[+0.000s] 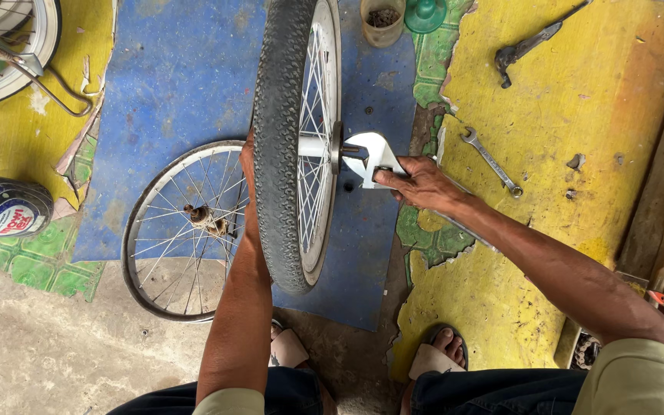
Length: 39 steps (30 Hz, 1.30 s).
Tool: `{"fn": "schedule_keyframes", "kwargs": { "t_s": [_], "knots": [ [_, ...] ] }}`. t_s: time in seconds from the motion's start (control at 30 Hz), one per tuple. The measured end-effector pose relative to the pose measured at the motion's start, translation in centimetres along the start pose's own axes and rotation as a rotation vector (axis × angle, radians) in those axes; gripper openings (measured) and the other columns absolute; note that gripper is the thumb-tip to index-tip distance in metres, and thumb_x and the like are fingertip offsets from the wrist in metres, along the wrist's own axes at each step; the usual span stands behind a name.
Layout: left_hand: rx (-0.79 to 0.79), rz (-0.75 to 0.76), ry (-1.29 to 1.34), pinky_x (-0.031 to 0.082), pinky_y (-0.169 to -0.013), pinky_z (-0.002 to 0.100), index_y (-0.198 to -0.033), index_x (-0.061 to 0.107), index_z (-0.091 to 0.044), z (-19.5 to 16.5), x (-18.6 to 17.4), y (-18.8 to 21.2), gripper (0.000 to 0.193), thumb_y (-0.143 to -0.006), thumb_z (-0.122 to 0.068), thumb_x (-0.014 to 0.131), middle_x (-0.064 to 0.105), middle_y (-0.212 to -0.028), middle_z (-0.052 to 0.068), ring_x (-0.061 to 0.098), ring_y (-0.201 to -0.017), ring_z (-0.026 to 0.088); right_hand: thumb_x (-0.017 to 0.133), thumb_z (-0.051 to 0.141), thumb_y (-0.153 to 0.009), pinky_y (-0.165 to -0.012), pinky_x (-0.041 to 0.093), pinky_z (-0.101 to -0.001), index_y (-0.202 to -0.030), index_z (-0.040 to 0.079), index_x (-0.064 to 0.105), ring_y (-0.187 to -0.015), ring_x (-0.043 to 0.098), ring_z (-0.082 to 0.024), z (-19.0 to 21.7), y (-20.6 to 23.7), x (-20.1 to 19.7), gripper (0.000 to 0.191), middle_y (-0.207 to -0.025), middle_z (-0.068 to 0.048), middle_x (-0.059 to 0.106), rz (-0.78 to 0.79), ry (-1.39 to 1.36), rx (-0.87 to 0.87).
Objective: The person uses a wrench to tighten the axle nuts on a bicycle wheel hub. They then use an adjustable wrench to further tighten the nuts on both sides of the hub while holding the wheel upright.
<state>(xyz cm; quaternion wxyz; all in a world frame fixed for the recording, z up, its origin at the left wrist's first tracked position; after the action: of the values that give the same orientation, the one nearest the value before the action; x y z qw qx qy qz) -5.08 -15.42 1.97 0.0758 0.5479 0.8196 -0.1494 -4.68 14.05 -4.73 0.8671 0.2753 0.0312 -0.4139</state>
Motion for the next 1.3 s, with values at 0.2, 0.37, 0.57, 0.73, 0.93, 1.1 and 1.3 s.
{"fn": "schedule_keyframes", "kwargs": {
  "t_s": [0.2,0.37,0.57,0.73,0.93,1.1,1.3],
  "knots": [
    [-0.07,-0.023,0.023,0.051,-0.047,0.029,-0.106,0.07,-0.001,0.2,-0.3,0.5,0.018,-0.101,-0.011,0.056,0.07,-0.075,0.005,0.065,-0.06,0.008,0.061,0.052,-0.087,-0.041,0.051,-0.0262,-0.12,0.016,0.064,-0.049,0.057,-0.008,0.2,0.6,-0.5,0.049,-0.071,0.001,0.068,0.011,-0.115,-0.003],
    [-0.096,-0.021,0.075,0.047,-0.046,0.033,-0.098,0.067,-0.001,0.4,0.0,0.5,0.021,-0.1,-0.021,0.062,0.066,-0.068,0.008,0.06,-0.056,0.013,0.065,0.051,-0.096,-0.043,0.045,-0.0313,-0.089,0.002,0.072,-0.047,0.055,-0.012,-0.1,0.2,-1.4,0.05,-0.058,-0.007,0.057,-0.099,0.225,-0.001],
    [-0.114,-0.07,-0.077,0.054,-0.056,0.037,-0.089,0.064,-0.003,2.0,-0.2,-0.3,0.042,-0.106,-0.036,0.045,0.071,-0.068,0.011,0.067,-0.06,0.016,0.059,0.056,-0.093,-0.038,0.047,-0.0337,-0.083,0.006,0.067,-0.043,0.056,-0.012,-1.0,0.8,-1.8,0.051,-0.054,-0.003,0.056,-0.037,-0.016,-0.008],
    [-0.059,-0.069,-0.075,0.053,-0.056,0.037,-0.091,0.065,-0.003,2.0,-0.1,-0.6,0.04,-0.106,-0.033,0.046,0.071,-0.069,0.011,0.066,-0.062,0.016,0.059,0.061,-0.096,-0.041,0.054,-0.0342,-0.074,-0.004,0.064,-0.045,0.063,-0.013,-3.0,0.8,-2.8,0.069,-0.054,-0.007,0.056,-0.105,0.176,0.171],
    [-0.161,-0.053,-0.027,0.053,-0.052,0.036,-0.088,0.065,-0.004,1.9,-0.1,-0.1,0.039,-0.105,-0.03,0.042,0.07,-0.068,0.01,0.068,-0.06,0.016,0.054,0.065,-0.086,-0.039,0.057,-0.034,-0.083,0.012,0.065,-0.043,0.063,-0.013,-2.3,0.9,-2.3,0.054,-0.053,-0.002,0.059,-0.057,0.088,0.043],
    [-0.151,-0.042,-0.047,0.053,-0.054,0.037,-0.089,0.062,-0.004,2.1,0.0,-0.2,0.04,-0.107,-0.034,0.042,0.069,-0.067,0.011,0.067,-0.06,0.017,0.061,0.054,-0.098,-0.043,0.048,-0.0318,-0.09,0.0,0.069,-0.048,0.058,-0.014,-1.8,1.1,-1.7,0.055,-0.056,-0.007,0.054,-0.028,0.247,0.114],
    [-0.077,-0.063,-0.095,0.054,-0.057,0.038,-0.09,0.064,-0.005,2.5,-0.1,-0.7,0.038,-0.106,-0.033,0.044,0.071,-0.068,0.011,0.068,-0.061,0.017,0.055,0.053,-0.094,-0.04,0.048,-0.0325,-0.093,0.012,0.068,-0.045,0.055,-0.012,-0.6,1.4,-0.8,0.044,-0.054,-0.001,0.055,0.025,0.011,0.041]
  ]
}}
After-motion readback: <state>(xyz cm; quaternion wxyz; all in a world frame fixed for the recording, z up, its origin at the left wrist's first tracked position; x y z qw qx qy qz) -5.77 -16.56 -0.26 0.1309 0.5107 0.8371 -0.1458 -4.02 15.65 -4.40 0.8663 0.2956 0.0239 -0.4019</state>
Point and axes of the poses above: each hand's wrist, its own y-axis away from the middle knuckle, its own x-axis out of the palm, z = x × y, the point moved 9 cm from there along -y, towards the middle knuckle
